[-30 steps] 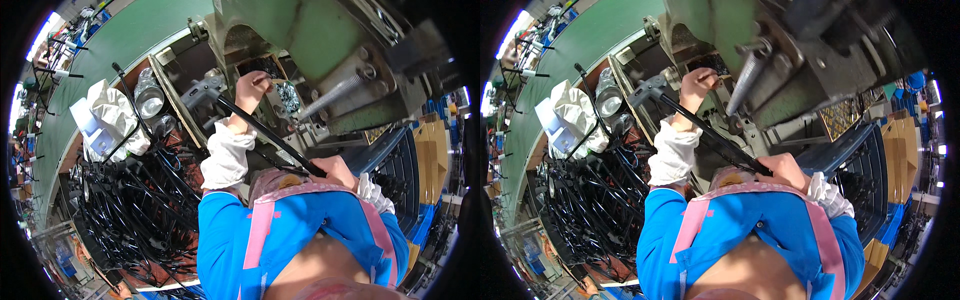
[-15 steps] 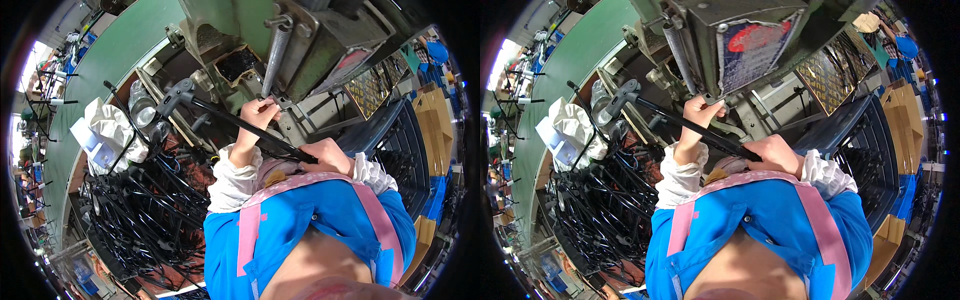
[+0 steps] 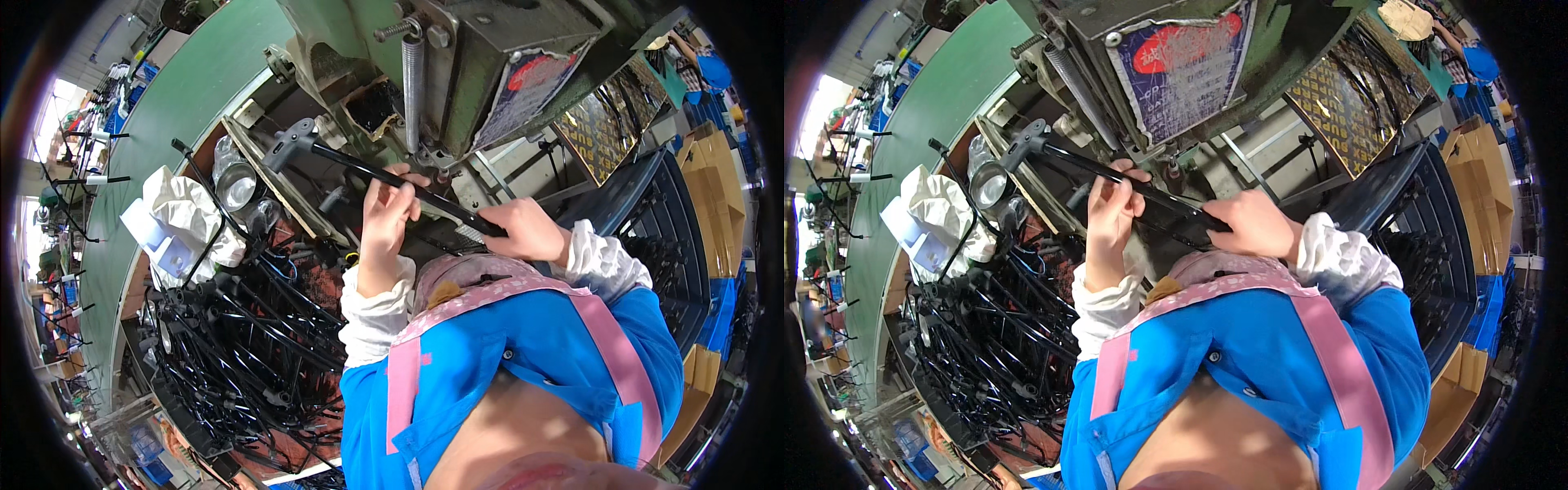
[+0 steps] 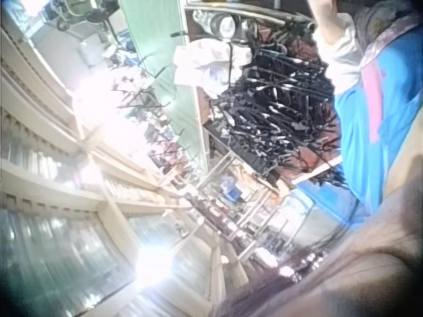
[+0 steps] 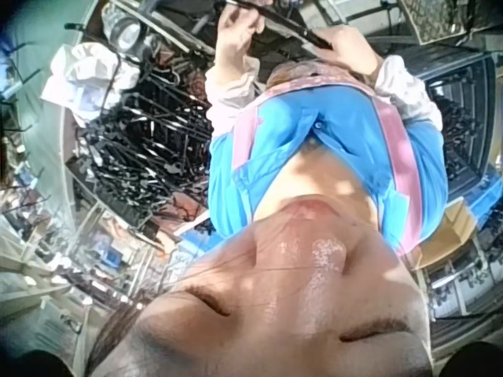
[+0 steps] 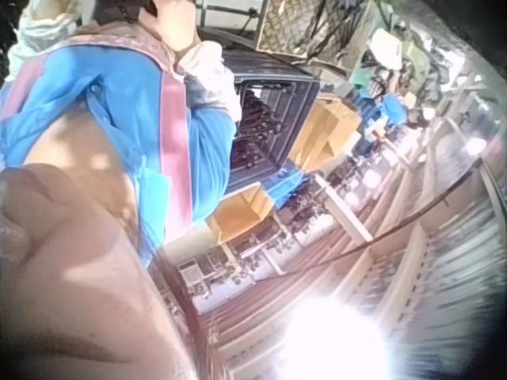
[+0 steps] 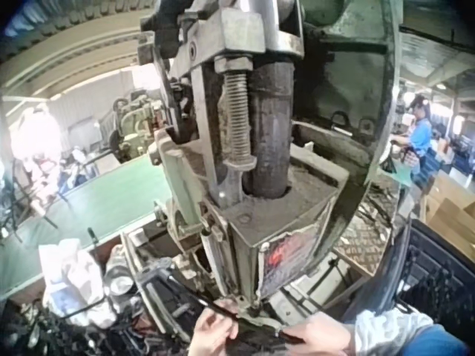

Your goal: The person repeatedly picks up black metal rods from a pile, inserts them into a machine, and operates a lever to process them. After processing, the rods are placed into a blue bin. The person continues this cycle throughout the clip.

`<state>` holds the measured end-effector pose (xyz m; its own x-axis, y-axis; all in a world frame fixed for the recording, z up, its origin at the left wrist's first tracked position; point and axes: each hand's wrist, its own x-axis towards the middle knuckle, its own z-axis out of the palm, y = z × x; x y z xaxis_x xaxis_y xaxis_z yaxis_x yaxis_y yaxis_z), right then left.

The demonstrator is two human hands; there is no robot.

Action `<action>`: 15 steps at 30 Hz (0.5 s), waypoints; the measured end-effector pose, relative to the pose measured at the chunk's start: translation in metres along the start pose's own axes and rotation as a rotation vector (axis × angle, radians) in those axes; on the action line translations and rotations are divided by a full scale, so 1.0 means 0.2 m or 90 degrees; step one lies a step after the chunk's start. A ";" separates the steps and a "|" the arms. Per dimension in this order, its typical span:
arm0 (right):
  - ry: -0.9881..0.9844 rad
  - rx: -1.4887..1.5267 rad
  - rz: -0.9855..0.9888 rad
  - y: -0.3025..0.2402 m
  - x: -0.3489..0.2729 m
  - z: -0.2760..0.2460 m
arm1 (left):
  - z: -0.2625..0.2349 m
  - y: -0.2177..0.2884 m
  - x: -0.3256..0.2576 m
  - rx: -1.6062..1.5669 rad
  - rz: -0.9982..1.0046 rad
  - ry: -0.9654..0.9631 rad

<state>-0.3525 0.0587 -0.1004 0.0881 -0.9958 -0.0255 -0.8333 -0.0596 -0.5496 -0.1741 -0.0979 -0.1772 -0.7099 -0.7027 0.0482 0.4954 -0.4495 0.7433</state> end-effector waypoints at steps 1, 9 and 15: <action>0.001 0.010 0.006 0.00 0.03 0.01 | 0.01 0.01 0.02 0.028 -0.001 0.069; 0.027 -0.036 -0.025 0.10 0.13 -0.06 | -0.01 0.10 0.20 0.033 0.064 0.116; 0.174 -0.210 -0.002 0.08 0.20 -0.01 | -0.04 0.12 0.32 0.006 0.088 0.120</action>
<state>-0.3634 0.0168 -0.1075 -0.0200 -0.9748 0.2223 -0.9669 -0.0377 -0.2524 -0.2038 -0.1586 -0.1617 -0.5293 -0.8481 0.0243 0.5758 -0.3381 0.7444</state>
